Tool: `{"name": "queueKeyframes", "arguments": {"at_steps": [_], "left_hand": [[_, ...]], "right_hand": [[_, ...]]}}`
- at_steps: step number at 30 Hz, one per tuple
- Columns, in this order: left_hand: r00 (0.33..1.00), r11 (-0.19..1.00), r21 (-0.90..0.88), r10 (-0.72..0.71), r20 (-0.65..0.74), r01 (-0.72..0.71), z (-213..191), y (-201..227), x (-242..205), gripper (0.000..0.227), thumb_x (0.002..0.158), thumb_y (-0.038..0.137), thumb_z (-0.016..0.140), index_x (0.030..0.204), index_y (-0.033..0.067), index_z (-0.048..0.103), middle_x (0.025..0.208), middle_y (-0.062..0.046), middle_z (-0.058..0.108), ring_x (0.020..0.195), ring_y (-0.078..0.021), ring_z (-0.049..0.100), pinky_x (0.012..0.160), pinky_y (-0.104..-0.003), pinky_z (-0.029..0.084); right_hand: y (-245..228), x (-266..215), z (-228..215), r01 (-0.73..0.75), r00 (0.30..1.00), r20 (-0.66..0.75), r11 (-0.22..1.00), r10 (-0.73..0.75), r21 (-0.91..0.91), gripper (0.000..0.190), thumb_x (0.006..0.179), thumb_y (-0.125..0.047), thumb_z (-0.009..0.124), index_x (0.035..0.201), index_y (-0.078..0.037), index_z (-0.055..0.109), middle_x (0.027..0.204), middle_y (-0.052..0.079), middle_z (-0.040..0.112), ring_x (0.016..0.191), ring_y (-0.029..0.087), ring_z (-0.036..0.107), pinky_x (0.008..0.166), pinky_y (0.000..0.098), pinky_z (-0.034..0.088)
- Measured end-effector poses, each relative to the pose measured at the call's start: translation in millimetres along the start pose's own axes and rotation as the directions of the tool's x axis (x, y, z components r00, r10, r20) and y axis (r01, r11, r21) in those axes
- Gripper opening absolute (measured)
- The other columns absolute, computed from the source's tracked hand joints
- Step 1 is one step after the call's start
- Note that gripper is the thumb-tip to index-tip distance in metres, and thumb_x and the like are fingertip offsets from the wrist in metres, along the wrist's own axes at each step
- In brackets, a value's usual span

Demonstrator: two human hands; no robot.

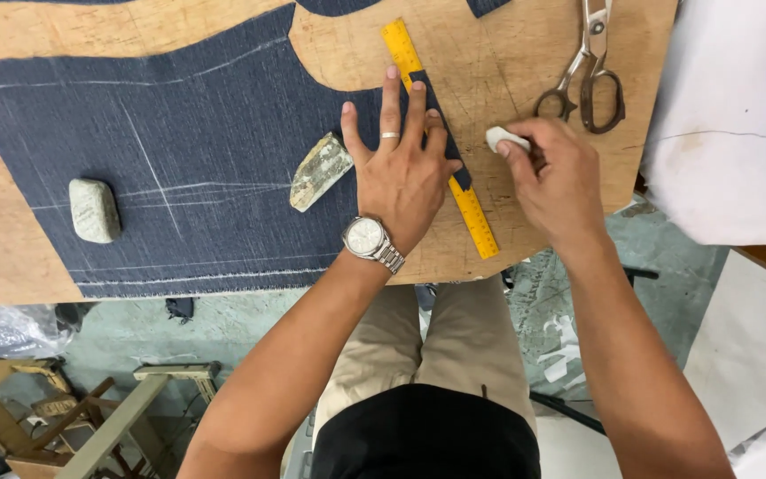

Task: The person cuts a piece of denim fabric using shears, following chalk lines on the material. They then use a ruler and chalk to draw additional straight lines on the fabric.

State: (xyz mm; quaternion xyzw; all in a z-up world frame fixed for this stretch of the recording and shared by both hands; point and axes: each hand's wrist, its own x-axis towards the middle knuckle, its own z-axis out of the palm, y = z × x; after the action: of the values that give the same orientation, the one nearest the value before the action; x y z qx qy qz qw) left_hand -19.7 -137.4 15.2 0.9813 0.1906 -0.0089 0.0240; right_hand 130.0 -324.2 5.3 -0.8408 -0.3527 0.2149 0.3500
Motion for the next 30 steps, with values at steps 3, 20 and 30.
{"name": "queueKeyframes", "arguments": {"at_steps": [3,20,30], "left_hand": [[0.999,1.0,-0.011,-0.022,0.043,0.023,-2,1,0,0.072,0.098,0.064,0.102,0.146,0.0123,0.088,0.19,-0.015,0.062,0.186,-0.0441,0.02,0.139,-0.094,0.026],[0.998,0.997,-0.072,0.018,0.066,-0.013,15,-1,-2,0.08,0.104,0.058,0.098,0.16,0.0011,0.086,0.188,-0.027,0.062,0.184,-0.0542,0.025,0.138,-0.1,0.019],[0.997,0.997,-0.051,0.054,0.059,-0.051,21,-2,-5,0.08,0.106,0.055,0.099,0.16,-0.0027,0.087,0.188,-0.03,0.06,0.183,-0.0557,0.023,0.136,-0.104,0.017]], "right_hand": [[-4,11,6,-0.014,0.999,0.046,0.999,0.012,0.038,0.023,0.123,-0.007,0.087,0.146,-0.001,0.088,0.124,0.014,0.091,0.1,0.027,0.081,0.09,0.0422,0.064],[-5,113,62,0.322,0.941,-0.07,0.941,-0.33,-0.098,0.016,0.122,-0.003,0.094,0.136,0.002,0.088,0.117,0.018,0.092,0.093,0.032,0.082,0.081,0.0488,0.064],[-2,107,45,0.376,0.926,-0.023,0.925,-0.378,-0.055,0.013,0.119,-0.001,0.095,0.132,0.002,0.092,0.125,0.018,0.095,0.104,0.035,0.087,0.097,0.0515,0.067]]}}
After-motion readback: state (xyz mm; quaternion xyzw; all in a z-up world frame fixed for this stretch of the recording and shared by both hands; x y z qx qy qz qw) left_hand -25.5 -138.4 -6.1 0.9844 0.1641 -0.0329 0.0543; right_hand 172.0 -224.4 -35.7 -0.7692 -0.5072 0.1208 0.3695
